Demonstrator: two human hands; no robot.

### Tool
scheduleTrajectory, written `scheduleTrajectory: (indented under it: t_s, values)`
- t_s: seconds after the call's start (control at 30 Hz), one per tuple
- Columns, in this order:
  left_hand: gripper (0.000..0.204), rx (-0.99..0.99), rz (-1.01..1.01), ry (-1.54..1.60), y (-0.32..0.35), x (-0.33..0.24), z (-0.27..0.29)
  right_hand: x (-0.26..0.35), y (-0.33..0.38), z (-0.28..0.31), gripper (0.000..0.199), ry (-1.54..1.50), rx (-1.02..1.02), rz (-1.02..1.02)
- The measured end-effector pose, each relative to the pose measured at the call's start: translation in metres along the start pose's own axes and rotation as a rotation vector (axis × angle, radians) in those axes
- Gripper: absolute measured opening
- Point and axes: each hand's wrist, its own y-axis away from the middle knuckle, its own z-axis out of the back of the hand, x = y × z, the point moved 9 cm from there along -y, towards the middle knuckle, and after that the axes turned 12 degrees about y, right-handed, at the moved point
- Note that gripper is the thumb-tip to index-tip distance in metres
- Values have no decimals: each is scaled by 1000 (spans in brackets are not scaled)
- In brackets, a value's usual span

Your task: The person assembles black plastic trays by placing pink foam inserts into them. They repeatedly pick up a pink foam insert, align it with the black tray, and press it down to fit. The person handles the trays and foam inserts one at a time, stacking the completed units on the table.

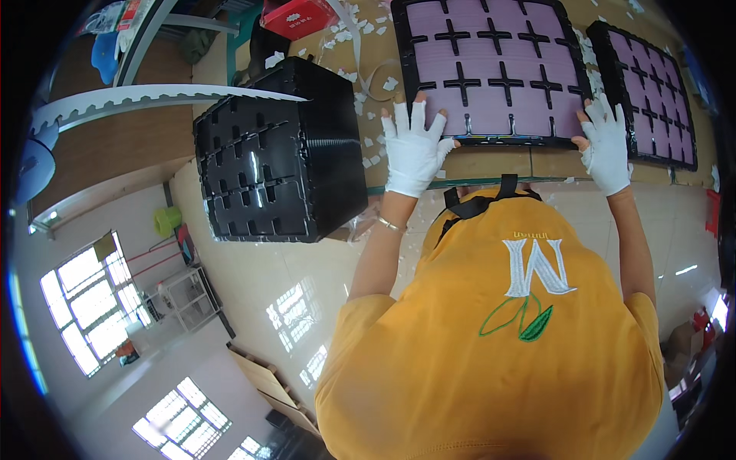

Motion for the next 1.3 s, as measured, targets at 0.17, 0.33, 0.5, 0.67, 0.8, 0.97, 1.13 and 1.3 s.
scheduleTrajectory:
  t_s: [0.17, 0.33, 0.5, 0.67, 0.8, 0.97, 1.13, 1.3]
  values:
    - [48, -9, 133, -143, 4, 9, -1, -1, 0, -4, 44, -142, -24, 100]
    - [35, -289, 474, 143, 4, 73, 14, -82, 3, -49, 33, -581, 60, -497]
    - [32, -125, 554, 457, -27, 131, -34, -106, 1, -138, 41, -869, 93, -606]
    - [29, -115, 806, 943, -19, 155, -56, -103, -5, -141, 38, -852, 234, -658]
    - [29, -141, 780, 1024, -19, 152, -37, -108, -9, -127, 37, -961, 226, -669]
    - [29, -179, 898, 1129, -41, 101, 9, -152, -1, -82, 31, -986, 68, -618]
    - [29, -57, 769, 1209, -122, -26, -14, -283, 58, -68, 34, -913, 134, -748]
    - [21, 201, 670, 1290, -205, -183, -119, -457, 134, -94, 30, -598, 298, -827]
